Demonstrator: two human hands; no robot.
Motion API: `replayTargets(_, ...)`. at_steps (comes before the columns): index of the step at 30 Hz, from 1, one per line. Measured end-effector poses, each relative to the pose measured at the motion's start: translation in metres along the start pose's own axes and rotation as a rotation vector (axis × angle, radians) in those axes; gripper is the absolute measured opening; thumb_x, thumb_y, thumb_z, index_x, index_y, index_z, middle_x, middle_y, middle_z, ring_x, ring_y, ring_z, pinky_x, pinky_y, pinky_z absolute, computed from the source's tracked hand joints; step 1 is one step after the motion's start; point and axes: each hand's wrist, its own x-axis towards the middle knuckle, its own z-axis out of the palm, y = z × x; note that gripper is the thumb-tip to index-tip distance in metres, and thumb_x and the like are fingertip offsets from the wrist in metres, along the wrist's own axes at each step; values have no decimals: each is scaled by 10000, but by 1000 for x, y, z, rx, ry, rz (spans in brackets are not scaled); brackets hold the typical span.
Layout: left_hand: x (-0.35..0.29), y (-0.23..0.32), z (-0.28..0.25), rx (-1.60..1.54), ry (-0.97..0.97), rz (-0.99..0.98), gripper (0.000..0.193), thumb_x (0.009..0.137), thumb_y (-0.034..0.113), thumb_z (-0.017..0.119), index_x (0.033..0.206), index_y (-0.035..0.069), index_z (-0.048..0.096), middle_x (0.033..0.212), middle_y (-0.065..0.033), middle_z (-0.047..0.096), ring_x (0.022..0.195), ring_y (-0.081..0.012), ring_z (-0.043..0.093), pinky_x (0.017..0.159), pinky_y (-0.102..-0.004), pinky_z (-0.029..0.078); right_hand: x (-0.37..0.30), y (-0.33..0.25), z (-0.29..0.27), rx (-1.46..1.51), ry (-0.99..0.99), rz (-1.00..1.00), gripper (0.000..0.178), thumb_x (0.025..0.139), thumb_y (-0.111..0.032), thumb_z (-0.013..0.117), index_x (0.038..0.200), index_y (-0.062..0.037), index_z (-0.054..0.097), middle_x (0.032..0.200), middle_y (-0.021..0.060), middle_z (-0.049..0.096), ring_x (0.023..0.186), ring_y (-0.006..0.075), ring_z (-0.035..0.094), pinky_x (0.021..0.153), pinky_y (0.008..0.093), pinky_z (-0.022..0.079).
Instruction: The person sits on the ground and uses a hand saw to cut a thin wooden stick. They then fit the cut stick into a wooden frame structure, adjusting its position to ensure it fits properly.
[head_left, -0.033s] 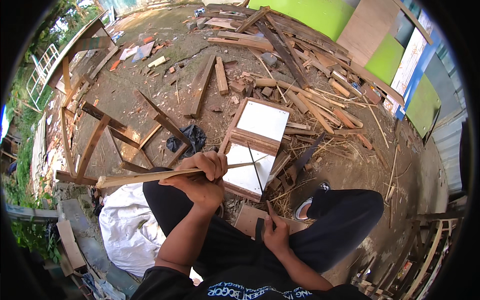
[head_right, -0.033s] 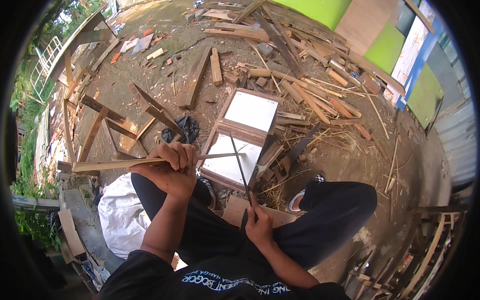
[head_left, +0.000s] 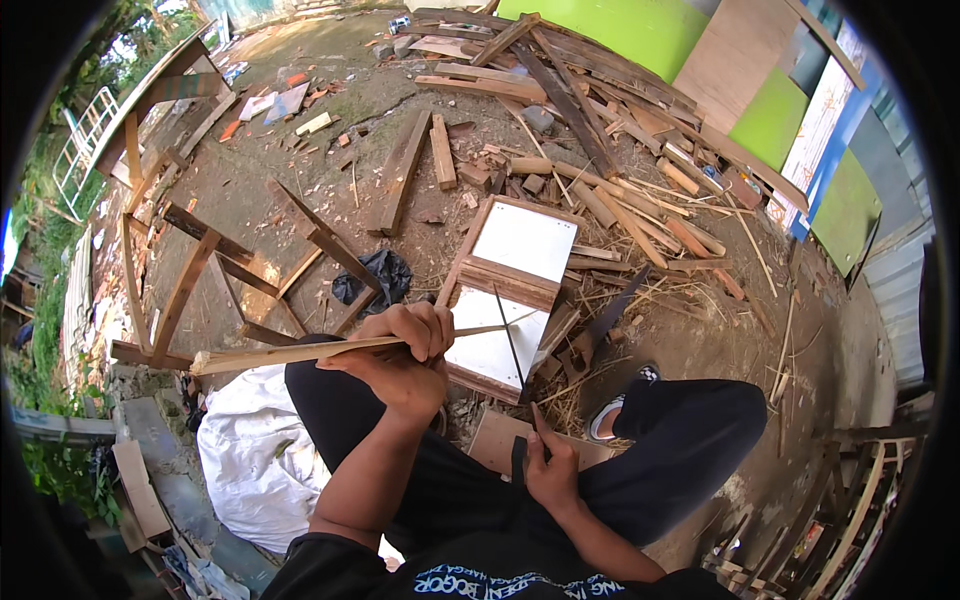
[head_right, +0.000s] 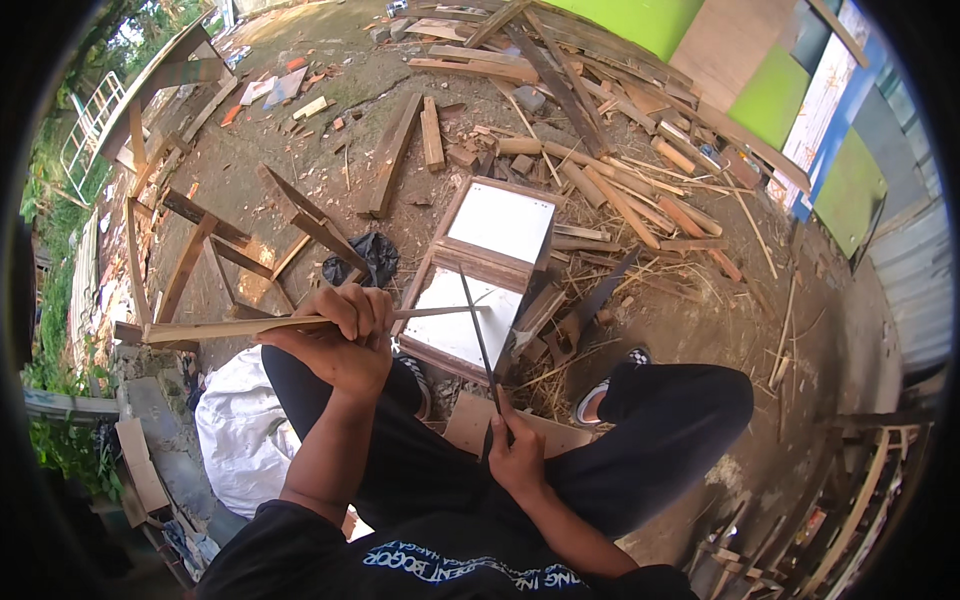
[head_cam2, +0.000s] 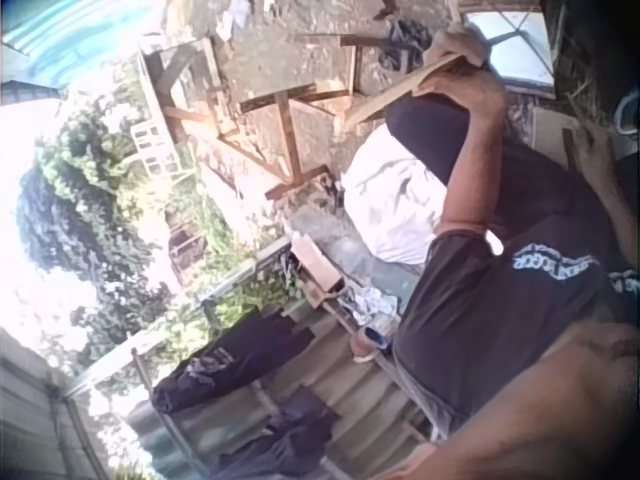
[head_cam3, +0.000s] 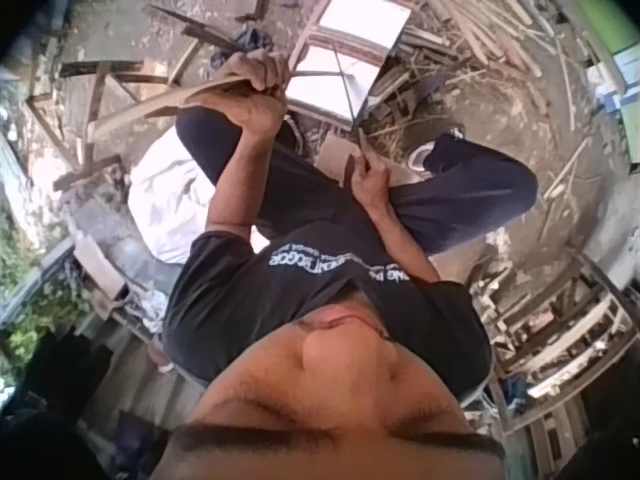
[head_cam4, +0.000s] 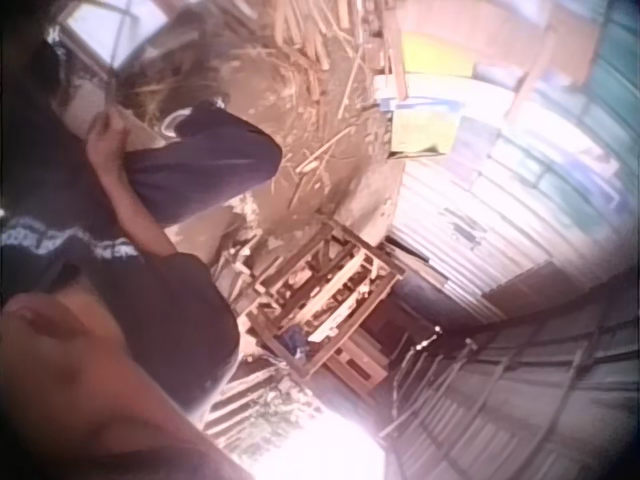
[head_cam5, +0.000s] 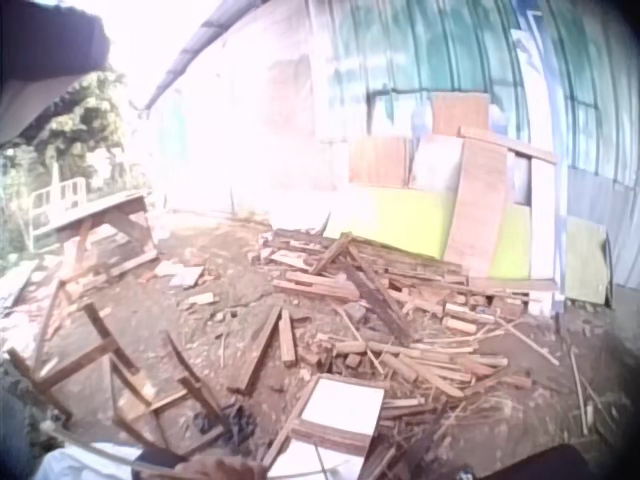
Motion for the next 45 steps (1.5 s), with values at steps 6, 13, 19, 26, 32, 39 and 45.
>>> replayTargets(6, 5, -4, -2, 39, 34, -9, 920, 841, 946, 157, 605, 85, 378, 528, -5, 309, 472, -151, 282, 485, -307, 238, 5, 10, 2, -29, 51, -89, 416, 1066, -178, 535, 1462, -54, 570, 722, 158, 639, 667, 133, 607, 657, 317, 496)
replayTargets(13, 9, -1, 2, 51, 33, -32, 928, 826, 956, 115, 599, 91, 364, 529, -7, 307, 481, -151, 275, 496, -307, 243, 5, 9, 2, -16, 47, -107, 418, 1066, -191, 526, 1463, -67, 572, 728, 163, 643, 690, 150, 639, 667, 321, 498)
replayTargets(19, 6, -6, -4, 35, -15, -7, 937, 814, 967, 102, 607, 92, 367, 529, -4, 311, 478, -147, 261, 482, -306, 220, 3, -1, -10, -42, -37, 38, 425, 1041, -118, 560, 1463, -73, 567, 1033, 288, 720, 983, 366, 741, 795, 363, 541)
replayTargets(26, 11, -7, -7, 11, 3, -11, 925, 827, 959, 101, 609, 97, 359, 520, -2, 300, 457, -139, 226, 472, -302, 211, 10, -6, -15, -51, -62, 128, 426, 1042, -128, 557, 1464, -68, 561, 1051, 304, 709, 1015, 365, 738, 817, 372, 541)
replayTargets(32, 13, -6, -2, 56, 33, 12, 872, 877, 919, 114, 621, 115, 332, 522, 6, 273, 452, -135, 209, 460, -293, 203, 12, 6, -16, -68, -42, 137, 423, 1062, -195, 528, 1463, -68, 558, 887, 270, 686, 828, 316, 722, 761, 376, 527)
replayTargets(39, 41, 3, -10, 13, 256, 12, 765, 977, 819, 209, 679, 131, 358, 567, 14, 272, 451, -118, 202, 456, -269, 225, 15, 24, -19, 18, -92, 315, 418, 1063, -232, 547, 1452, -81, 580, 753, 189, 635, 682, 162, 591, 697, 358, 510)
replayTargets(45, 59, 10, -44, 4, 395, 67, 706, 1000, 768, 328, 737, 121, 430, 589, 12, 317, 497, -115, 283, 476, -268, 268, 11, 50, -14, 279, -120, 376, 437, 1106, -264, 504, 1518, -117, 521, 705, -9, 523, 462, 63, 457, 402, 242, 395)
